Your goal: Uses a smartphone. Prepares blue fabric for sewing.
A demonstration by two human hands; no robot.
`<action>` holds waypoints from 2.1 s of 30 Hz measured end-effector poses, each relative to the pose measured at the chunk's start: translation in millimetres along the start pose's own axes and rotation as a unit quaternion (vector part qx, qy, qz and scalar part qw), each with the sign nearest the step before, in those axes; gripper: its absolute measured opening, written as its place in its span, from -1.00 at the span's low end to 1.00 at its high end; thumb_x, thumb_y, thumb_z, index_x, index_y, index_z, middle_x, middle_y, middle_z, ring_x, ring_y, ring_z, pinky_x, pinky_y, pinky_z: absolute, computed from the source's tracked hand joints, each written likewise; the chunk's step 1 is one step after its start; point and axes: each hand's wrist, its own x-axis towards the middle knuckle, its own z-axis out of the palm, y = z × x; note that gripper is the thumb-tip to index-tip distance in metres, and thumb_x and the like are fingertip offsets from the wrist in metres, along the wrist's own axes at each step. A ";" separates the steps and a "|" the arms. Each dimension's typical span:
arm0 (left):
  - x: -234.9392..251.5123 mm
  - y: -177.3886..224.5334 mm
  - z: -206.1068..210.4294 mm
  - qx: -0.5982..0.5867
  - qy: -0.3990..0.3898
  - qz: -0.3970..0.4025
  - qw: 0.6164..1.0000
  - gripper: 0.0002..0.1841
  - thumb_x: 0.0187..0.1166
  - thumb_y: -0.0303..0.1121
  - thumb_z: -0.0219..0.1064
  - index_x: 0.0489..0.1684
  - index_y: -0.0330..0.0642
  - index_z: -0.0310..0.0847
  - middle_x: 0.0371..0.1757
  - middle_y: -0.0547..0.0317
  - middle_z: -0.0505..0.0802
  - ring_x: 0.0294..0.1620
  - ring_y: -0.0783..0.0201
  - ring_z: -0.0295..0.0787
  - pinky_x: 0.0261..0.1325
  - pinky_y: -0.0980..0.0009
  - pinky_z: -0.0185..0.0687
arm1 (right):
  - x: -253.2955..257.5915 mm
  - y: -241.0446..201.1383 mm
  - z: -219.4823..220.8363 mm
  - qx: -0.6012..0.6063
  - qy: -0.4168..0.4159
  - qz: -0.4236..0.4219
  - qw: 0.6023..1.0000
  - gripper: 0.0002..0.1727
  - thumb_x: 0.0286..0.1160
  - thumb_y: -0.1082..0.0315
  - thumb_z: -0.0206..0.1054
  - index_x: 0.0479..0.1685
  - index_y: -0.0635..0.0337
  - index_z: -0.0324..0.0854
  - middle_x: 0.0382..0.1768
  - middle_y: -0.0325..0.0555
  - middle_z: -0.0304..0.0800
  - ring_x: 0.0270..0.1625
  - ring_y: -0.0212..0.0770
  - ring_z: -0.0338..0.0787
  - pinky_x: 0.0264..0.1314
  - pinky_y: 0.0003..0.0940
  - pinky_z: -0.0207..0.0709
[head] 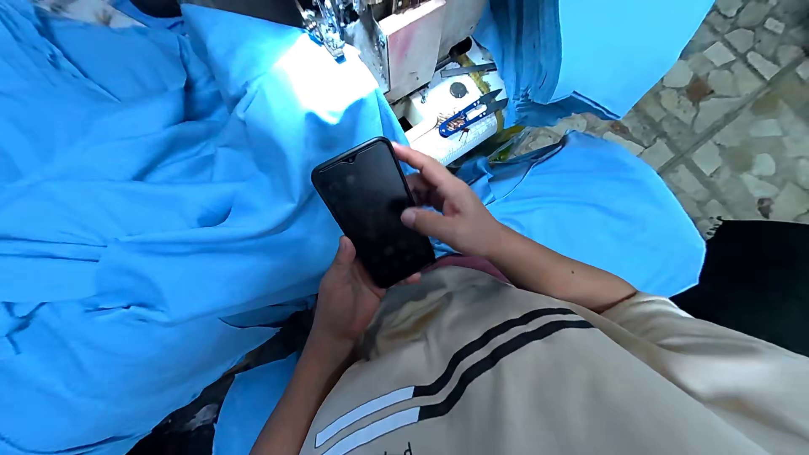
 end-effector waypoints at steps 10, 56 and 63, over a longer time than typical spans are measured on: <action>3.4 -6.8 3.2 0.034 -0.023 -0.018 0.999 -0.52 0.72 0.16 0.11 0.38 0.09 0.58 0.22 0.06 0.87 0.17 0.03 0.89 0.17 0.02 0.85 | 24.9 -11.2 -7.6 -0.050 0.115 -0.037 0.991 -0.64 0.63 0.46 0.20 0.30 0.52 0.52 -0.13 -0.14 0.78 -0.19 -0.59 0.72 -0.07 -0.65 0.65; 5.9 11.0 4.8 0.005 -0.006 -0.009 1.000 -0.52 0.67 0.17 0.18 0.36 0.12 0.62 0.26 0.01 0.86 0.22 -0.05 0.87 0.16 -0.06 0.84 | -39.1 3.1 -14.0 -0.099 -0.031 -0.060 0.993 -0.30 0.38 0.45 0.25 0.64 0.42 0.29 0.44 0.15 0.58 0.37 -0.31 0.68 0.36 -0.44 0.62; 4.3 10.3 2.8 0.003 -0.006 -0.013 1.000 -0.51 0.66 0.19 0.20 0.36 0.13 0.64 0.26 0.03 0.86 0.24 -0.04 0.86 0.18 -0.07 0.83 | -40.7 4.9 -13.7 -0.103 -0.037 -0.068 0.992 -0.30 0.36 0.44 0.26 0.62 0.42 0.30 0.46 0.13 0.57 0.37 -0.30 0.69 0.37 -0.43 0.62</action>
